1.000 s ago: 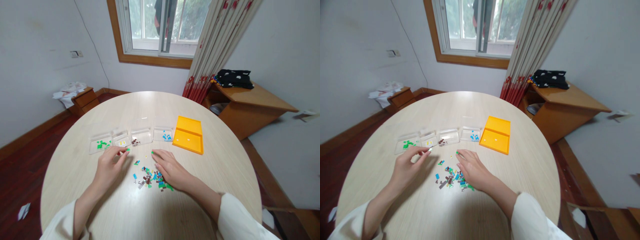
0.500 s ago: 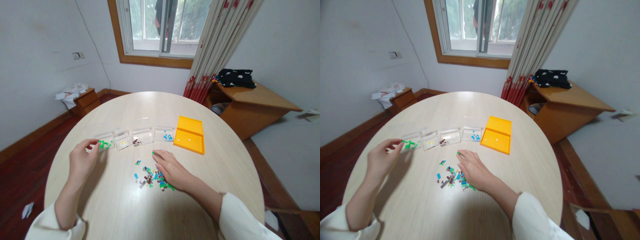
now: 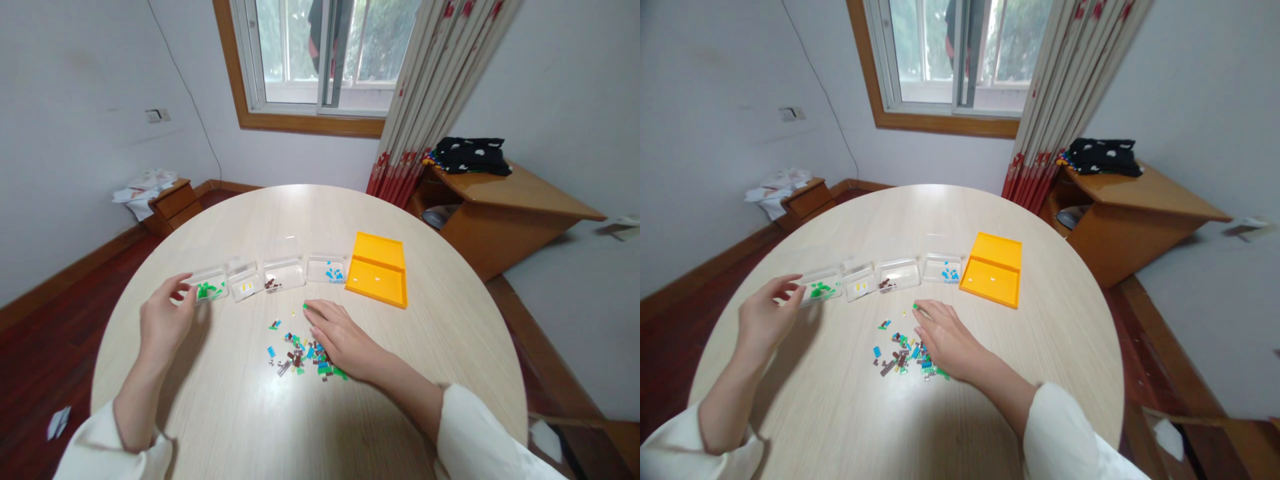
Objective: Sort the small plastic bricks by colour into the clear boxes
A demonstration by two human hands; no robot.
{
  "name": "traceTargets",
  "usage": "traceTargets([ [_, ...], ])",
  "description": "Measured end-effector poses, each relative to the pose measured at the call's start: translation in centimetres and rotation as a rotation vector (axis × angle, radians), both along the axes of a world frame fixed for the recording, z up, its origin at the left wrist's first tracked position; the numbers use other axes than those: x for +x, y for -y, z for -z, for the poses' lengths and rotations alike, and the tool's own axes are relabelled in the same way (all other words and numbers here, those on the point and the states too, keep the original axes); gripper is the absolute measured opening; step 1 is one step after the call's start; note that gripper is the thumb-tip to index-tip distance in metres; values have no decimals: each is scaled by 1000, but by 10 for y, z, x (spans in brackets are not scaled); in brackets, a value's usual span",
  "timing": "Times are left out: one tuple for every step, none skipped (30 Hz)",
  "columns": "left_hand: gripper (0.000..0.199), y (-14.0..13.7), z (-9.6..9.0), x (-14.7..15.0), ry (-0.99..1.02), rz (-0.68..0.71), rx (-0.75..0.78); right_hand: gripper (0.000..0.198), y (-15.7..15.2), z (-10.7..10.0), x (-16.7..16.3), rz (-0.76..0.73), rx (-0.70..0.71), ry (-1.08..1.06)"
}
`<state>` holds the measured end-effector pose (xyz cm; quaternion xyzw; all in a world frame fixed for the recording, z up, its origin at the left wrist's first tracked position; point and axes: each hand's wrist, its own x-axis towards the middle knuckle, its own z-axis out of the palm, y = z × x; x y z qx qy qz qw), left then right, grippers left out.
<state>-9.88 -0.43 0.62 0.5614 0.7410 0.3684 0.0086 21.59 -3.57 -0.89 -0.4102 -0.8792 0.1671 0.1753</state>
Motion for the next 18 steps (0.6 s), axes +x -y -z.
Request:
traceTargets([
  [29, 0, 1, 0, 2, 5, 7, 36, 0, 0, 0, -1, -6, 0],
  [31, 0, 1, -1, 6, 12, 14, 37, 0, -1, 0, -1, -11, -1],
  [32, 0, 1, -1, 10, 16, 20, 37, 0, -1, 0, -4, -16, -1],
  [33, 0, 2, -1, 15, 19, 25, 37, 0, -2, 0, -6, -20, -3],
  [33, 0, 2, -1, 22, 20, 29, 37, 0, -2, 0, -8, -23, -7],
  [34, 1, 1, 0, 33, 19, 31, 37, 1, -2, 0, -9, -24, -13],
  [34, 1, 1, 1, 46, 17, 36, 37, 1, -2, 0, -11, -24, -20],
  [34, 1, 0, 3, 59, 18, 42, 37, 1, -2, 0, -11, -23, -24],
  [34, 1, -1, 5, 72, 24, 53, 37, 1, -2, 0, -11, -23, -26],
  [33, 1, -1, 7, 83, 35, 66, 37, 1, -2, 0, -10, -24, -25],
  [32, 1, -2, 10, 94, 53, 79, 38, 1, -2, 0, -10, -24, -22],
  [30, 2, -3, 14, 107, 76, 93, 38, 0, -2, 0, -9, -24, -19],
  [29, 2, -3, 18, 124, 106, 106, 38, 0, -2, 0, -10, -21, -19],
  [27, 3, -3, 23, 147, 145, 114, 38, 0, -2, -1, -12, -15, -20],
  [26, 5, -3, 30, 174, 190, 125, 38, 1, -2, -1, -16, -5, -25],
  [25, 7, -2, 37, 198, 237, 122, 38, 1, -2, -2, -20, 7, -31],
  [25, 9, -1, 45, 221, 290, 101, 38, 2, -2, -2, -26, 23, -40],
  [25, 12, 0, 53, 235, 344, 79, 37, 3, -2, -3, -34, 41, -51],
])
